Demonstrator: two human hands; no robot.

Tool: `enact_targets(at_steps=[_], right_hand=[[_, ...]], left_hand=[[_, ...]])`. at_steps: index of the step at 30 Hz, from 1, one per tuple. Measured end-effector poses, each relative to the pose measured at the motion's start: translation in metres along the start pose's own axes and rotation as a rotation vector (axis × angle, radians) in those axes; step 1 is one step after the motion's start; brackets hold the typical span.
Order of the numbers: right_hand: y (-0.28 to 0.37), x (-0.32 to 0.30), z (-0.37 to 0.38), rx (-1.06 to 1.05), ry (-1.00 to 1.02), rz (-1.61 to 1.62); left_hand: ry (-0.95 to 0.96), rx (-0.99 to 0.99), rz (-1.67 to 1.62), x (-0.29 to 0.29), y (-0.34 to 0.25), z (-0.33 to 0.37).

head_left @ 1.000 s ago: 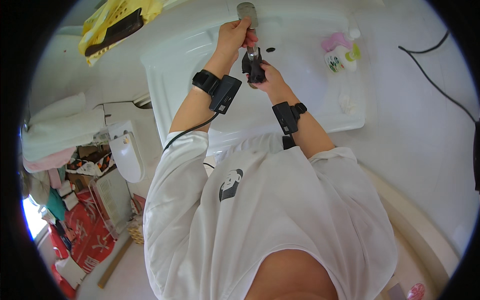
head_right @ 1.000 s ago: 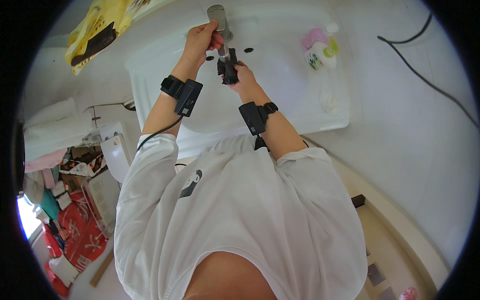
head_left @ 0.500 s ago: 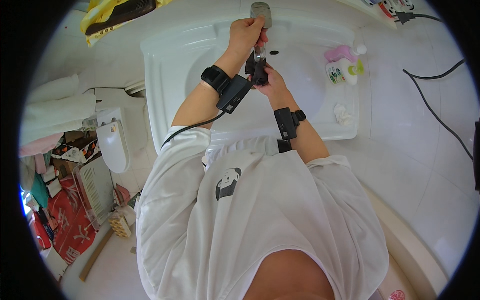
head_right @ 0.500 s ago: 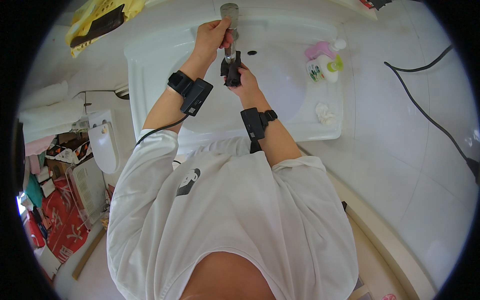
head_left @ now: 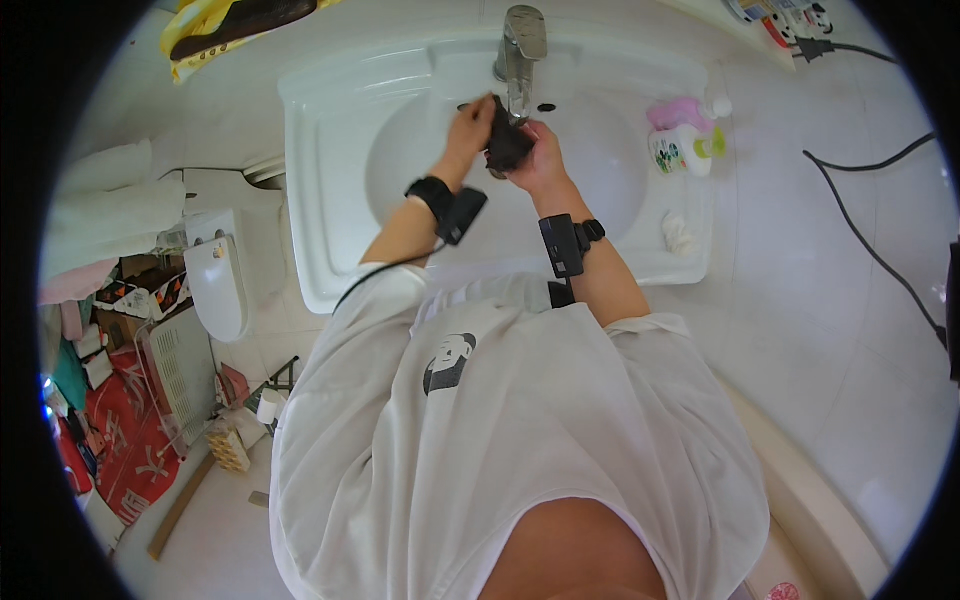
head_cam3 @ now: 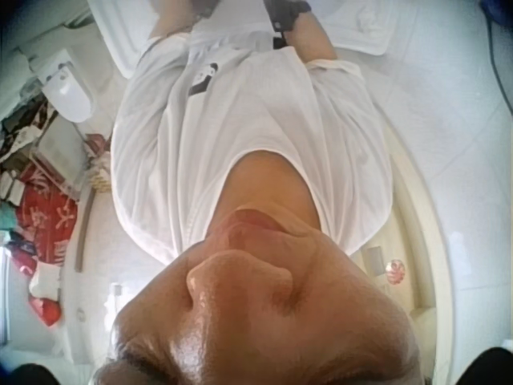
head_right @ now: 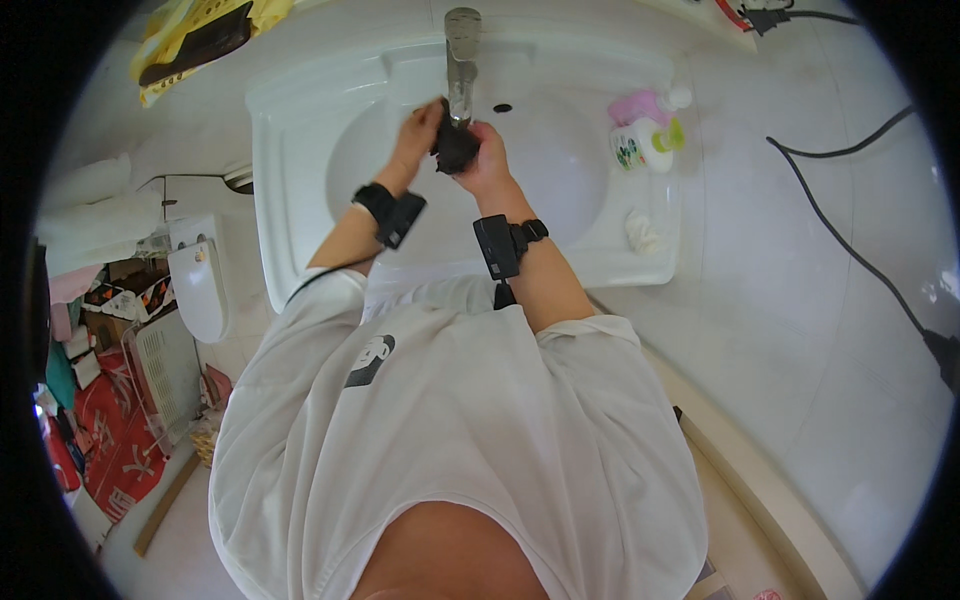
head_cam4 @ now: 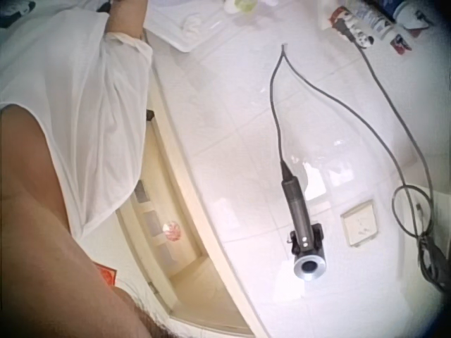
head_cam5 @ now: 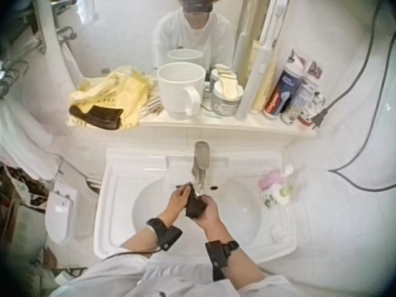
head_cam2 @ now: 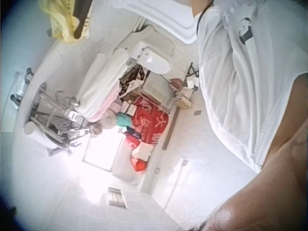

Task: The person washes a black cloth in a bathroom sink, applying liquid soap, scrubbing it by hand, and rinsing it under the faucet.

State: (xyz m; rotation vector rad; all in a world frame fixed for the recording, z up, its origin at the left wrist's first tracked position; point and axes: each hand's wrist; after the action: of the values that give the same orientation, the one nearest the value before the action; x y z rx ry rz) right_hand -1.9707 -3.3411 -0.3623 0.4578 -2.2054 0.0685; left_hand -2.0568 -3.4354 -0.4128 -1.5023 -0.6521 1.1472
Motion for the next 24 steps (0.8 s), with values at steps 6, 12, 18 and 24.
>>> enact_targets(at_steps=[6, 12, 18, 24], right_hand=[[0.036, -0.043, 0.035, -0.145, -0.203, 0.004], [0.003, -0.026, 0.015, 0.058, 0.065, -0.068], [0.039, -0.038, 0.008, -0.066, 0.005, -0.162], [-0.001, -0.001, -0.005, 0.164, 0.066, -0.032]], left_hand=[[-0.069, 0.53, 0.057, 0.057, -0.04, -0.049], [-0.072, 0.221, -0.051, 0.035, -0.032, -0.024], [-0.048, 0.615, 0.088, 0.054, -0.06, -0.049], [-0.095, 0.138, -0.101, 0.011, -0.036, -0.001]])
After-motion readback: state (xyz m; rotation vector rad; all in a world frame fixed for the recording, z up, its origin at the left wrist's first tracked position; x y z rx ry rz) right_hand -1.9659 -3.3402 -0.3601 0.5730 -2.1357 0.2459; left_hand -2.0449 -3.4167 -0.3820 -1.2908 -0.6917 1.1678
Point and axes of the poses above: each hand's wrist, its own z-axis towards the middle knuckle, its own x-axis out of the palm, y = z × x, and after that the axes turned 13 degrees about x, right-handed
